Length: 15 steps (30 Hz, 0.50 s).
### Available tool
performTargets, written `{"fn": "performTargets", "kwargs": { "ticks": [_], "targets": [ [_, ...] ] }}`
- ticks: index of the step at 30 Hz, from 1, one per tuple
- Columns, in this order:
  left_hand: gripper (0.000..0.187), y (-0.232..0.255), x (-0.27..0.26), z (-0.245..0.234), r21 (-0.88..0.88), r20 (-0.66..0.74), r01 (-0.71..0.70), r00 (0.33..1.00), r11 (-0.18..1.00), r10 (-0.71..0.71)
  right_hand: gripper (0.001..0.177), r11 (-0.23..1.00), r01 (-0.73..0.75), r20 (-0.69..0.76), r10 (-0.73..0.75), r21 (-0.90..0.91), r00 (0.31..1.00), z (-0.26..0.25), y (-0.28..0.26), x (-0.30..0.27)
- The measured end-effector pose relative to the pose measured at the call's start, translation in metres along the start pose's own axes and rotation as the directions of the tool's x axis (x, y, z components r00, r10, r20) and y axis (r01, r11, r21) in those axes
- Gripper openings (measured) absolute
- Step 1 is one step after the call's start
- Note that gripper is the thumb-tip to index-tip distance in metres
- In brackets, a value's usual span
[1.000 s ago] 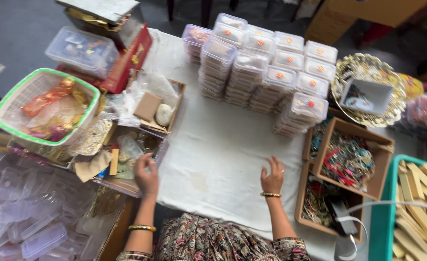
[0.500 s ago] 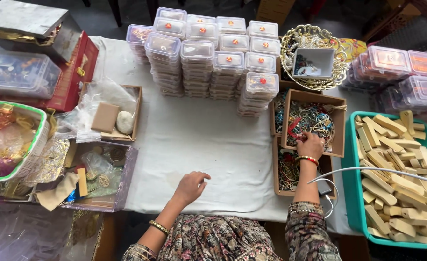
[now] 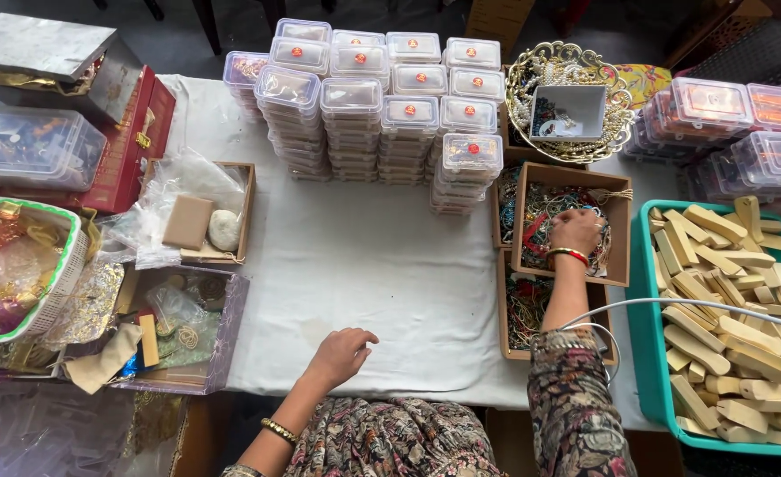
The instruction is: Packing individual jewelry items into small plastic bags and then into plastic containers.
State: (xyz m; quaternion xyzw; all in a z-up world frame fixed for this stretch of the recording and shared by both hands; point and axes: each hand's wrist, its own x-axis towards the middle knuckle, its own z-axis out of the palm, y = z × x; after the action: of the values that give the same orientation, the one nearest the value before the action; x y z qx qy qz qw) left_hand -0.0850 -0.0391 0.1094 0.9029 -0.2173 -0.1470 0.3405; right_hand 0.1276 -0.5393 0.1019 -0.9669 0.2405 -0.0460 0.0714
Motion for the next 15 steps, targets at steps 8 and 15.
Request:
{"fn": "performTargets", "kwargs": {
  "ticks": [8,15],
  "targets": [
    [0.019,0.020,0.011,-0.040,-0.112,-0.057,0.153,0.986,0.982,-0.160,0.003,0.184,0.167,-0.146,-0.123,0.969,0.982,-0.078,-0.006,-0.005],
    [0.020,0.078,0.062,-0.064,-0.442,-0.350,-0.087,0.933,0.893,-0.083,0.004,0.093,0.220,-0.154,-0.459,0.971,0.875,-0.166,-0.083,-0.105]
  ]
}}
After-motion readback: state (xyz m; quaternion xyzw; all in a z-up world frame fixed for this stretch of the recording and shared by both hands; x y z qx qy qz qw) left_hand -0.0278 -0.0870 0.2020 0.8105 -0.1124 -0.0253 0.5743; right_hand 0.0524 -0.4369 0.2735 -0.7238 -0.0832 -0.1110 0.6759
